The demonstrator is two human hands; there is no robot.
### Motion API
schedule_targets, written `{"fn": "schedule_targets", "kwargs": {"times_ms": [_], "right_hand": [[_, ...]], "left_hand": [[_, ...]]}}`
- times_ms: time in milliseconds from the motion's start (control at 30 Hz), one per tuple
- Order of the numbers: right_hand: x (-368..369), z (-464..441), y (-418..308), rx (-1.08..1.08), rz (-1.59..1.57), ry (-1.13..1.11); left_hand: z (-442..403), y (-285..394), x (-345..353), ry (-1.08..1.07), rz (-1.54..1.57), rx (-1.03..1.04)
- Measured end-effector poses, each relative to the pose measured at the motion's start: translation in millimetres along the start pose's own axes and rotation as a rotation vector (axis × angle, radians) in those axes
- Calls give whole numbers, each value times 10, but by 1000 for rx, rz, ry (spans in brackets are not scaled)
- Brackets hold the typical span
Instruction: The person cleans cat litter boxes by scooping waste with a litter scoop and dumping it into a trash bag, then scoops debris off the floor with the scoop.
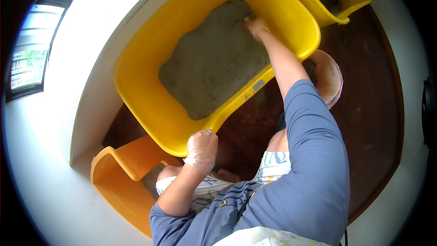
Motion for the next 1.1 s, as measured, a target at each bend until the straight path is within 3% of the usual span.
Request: {"fn": "schedule_targets", "kwargs": {"times_ms": [167,367,467,967,1100], "right_hand": [[-72,270,-72,-72,35,-41],[-292,344,-259,-268,-80,64],[-403,421,-305,-270,-128,-36],[33,742,-473,-314,-293,-177],[20,936,-526,-473,-182,-155]], "left_hand": [[1,-23,93,20,-10,-7],[3,-44,43,4,9,-14],[6,-44,37,18,10,-20],[23,-81,-11,22,56,3],[19,-80,-16,23,56,9]]}}
Point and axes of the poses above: each hand's wrist, its own z-axis away from the middle knuckle, its own x-axis out of the palm, y = z × x, the point moved 7 cm from there along -z, towards the middle knuckle, and after that the axes turned 8 degrees about y, right-handed, at the moved point
